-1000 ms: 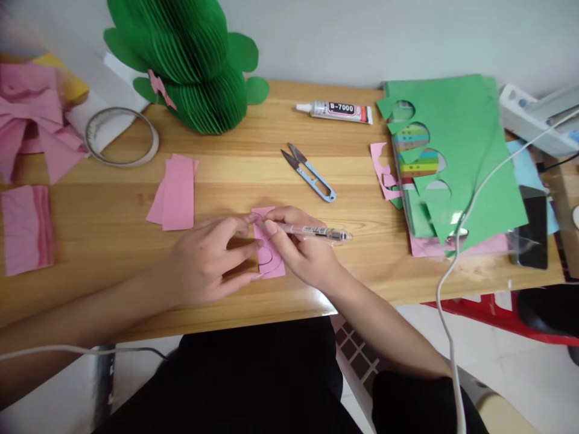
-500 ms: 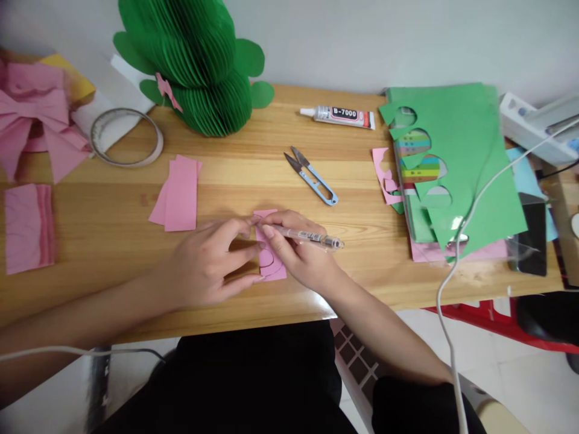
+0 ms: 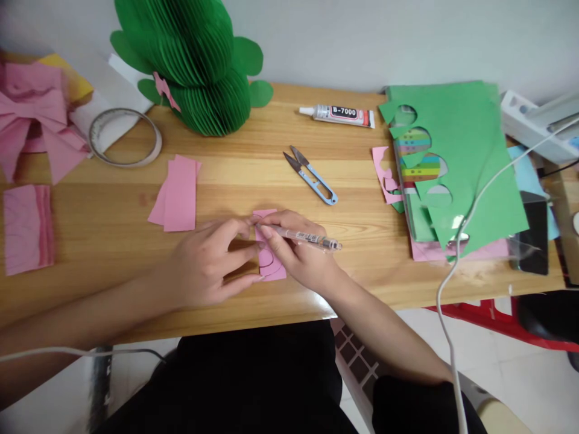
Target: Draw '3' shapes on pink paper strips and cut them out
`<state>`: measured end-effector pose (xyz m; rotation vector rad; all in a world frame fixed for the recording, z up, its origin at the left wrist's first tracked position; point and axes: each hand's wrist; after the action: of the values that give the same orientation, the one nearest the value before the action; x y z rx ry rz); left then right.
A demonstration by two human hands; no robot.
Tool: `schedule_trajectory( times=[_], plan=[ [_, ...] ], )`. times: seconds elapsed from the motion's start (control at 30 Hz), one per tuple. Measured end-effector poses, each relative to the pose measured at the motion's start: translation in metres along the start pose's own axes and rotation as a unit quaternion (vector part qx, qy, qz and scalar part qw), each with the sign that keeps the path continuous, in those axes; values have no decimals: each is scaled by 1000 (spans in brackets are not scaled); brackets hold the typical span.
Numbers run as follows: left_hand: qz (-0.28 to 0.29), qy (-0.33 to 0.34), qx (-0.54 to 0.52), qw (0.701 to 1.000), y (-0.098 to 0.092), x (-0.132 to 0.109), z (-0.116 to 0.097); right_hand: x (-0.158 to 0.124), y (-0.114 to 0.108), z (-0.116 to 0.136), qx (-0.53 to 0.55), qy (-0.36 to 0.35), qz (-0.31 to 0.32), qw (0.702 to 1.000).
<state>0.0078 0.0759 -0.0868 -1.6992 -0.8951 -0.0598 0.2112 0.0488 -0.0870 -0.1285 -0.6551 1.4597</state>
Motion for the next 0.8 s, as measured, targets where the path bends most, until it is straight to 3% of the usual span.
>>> schedule_trajectory(
  times=[0.8],
  plan=[
    [10, 4, 2, 1000, -2, 3, -1, 0, -4, 0, -44, -14, -28, 999]
  ],
)
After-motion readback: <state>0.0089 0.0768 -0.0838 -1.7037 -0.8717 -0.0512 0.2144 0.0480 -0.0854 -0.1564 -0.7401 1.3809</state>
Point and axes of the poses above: each hand's wrist, its own x-axis towards the middle knuckle, its own y-axis out of the palm, z = x × y, and after that the axes turned 11 degrees about -z, right-handed
